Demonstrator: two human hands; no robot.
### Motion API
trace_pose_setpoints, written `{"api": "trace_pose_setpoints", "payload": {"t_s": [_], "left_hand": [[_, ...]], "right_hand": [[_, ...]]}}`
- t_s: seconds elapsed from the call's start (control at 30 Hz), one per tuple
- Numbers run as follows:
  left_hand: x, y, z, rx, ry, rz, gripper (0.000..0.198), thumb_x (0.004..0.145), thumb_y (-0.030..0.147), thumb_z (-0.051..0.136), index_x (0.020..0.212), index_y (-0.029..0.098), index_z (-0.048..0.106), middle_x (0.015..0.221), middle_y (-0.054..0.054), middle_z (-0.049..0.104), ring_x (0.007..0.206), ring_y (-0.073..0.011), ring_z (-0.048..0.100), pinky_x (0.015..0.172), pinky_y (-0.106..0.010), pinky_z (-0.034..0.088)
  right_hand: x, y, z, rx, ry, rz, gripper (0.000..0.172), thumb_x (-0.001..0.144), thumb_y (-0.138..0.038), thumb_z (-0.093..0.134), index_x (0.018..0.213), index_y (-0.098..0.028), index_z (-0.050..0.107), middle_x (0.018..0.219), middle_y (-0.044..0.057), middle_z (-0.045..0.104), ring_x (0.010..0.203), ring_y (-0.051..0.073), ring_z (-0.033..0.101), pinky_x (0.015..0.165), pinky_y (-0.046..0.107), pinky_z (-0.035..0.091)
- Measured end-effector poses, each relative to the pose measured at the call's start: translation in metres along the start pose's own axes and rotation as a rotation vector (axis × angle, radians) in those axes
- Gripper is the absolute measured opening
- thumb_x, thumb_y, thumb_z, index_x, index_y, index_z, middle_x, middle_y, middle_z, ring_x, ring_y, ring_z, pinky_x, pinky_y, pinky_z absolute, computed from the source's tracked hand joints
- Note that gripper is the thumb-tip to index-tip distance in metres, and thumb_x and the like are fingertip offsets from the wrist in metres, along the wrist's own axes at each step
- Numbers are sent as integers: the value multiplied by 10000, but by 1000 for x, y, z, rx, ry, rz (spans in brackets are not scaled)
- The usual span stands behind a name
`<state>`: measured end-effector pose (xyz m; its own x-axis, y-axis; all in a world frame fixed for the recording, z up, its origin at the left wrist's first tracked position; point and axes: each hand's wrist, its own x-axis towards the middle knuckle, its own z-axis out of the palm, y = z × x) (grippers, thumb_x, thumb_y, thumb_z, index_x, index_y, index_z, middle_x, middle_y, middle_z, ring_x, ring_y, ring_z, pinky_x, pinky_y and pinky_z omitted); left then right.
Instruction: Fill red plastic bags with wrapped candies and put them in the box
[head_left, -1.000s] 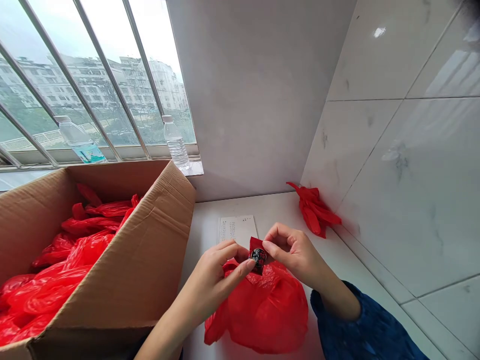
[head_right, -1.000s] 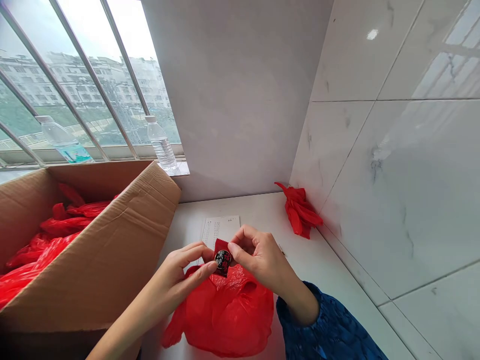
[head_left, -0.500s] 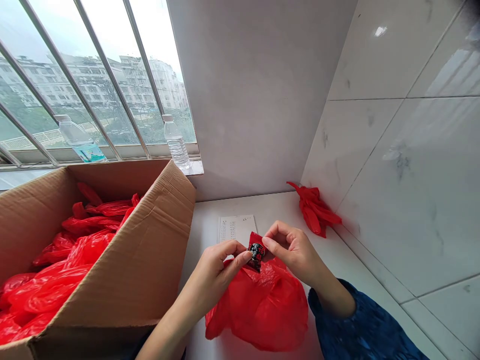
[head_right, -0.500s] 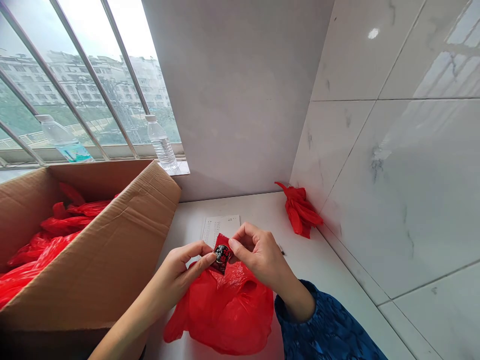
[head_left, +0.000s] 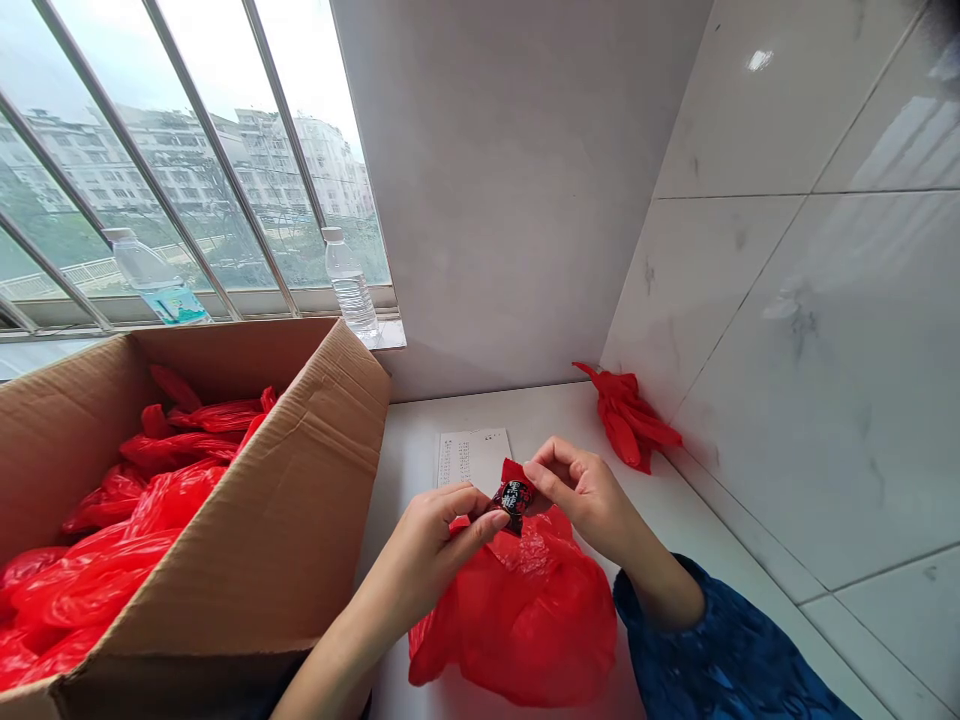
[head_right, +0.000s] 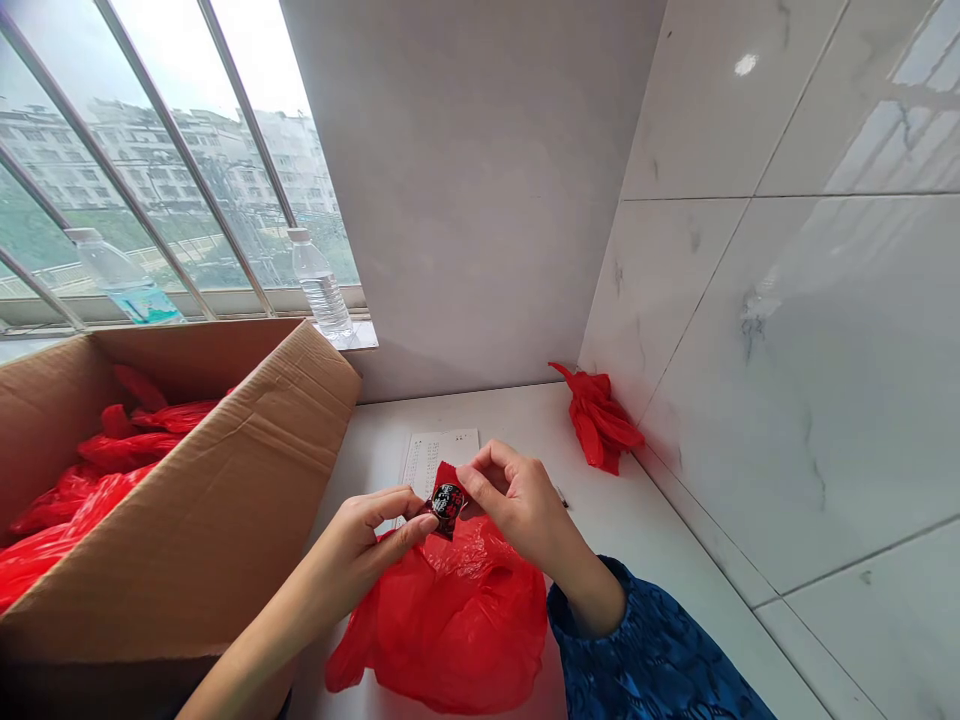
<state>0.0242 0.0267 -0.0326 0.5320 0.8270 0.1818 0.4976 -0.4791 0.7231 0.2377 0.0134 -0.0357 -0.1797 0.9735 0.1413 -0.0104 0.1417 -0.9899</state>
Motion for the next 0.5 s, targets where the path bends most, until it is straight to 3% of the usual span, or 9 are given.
{"api": "trace_pose_setpoints", "payload": {"t_s": [0.13,0.27,0.5], "left_hand": [[1,2,2,-13,-14,13,381,1000,417,535,719,177,625,702,3,615,662,-135,517,628,-250,380],[2,4,3,-130,-82,-50,393,995,438,527,730,172,645,682,9,618,633,-125,500,599,-235,381],[3,5,3,-270,-172,-127,426,993,483,512,766,156,665,709,-13,650,648,-138,522,609,-244,382]], "right_hand": [[3,8,3,-37,-75,2,371,938,-563,626,910,-193,631,782,6,704,655,142,667,642,261,542],[4,13,5,-81,-15,-29,381,939,-536,631,767,-196,600,696,-5,658,592,133,618,576,248,494],[3,15,7,-119,15,-11,397,943,-532,618,737,-196,570,643,-10,622,541,131,596,526,242,455]]}}
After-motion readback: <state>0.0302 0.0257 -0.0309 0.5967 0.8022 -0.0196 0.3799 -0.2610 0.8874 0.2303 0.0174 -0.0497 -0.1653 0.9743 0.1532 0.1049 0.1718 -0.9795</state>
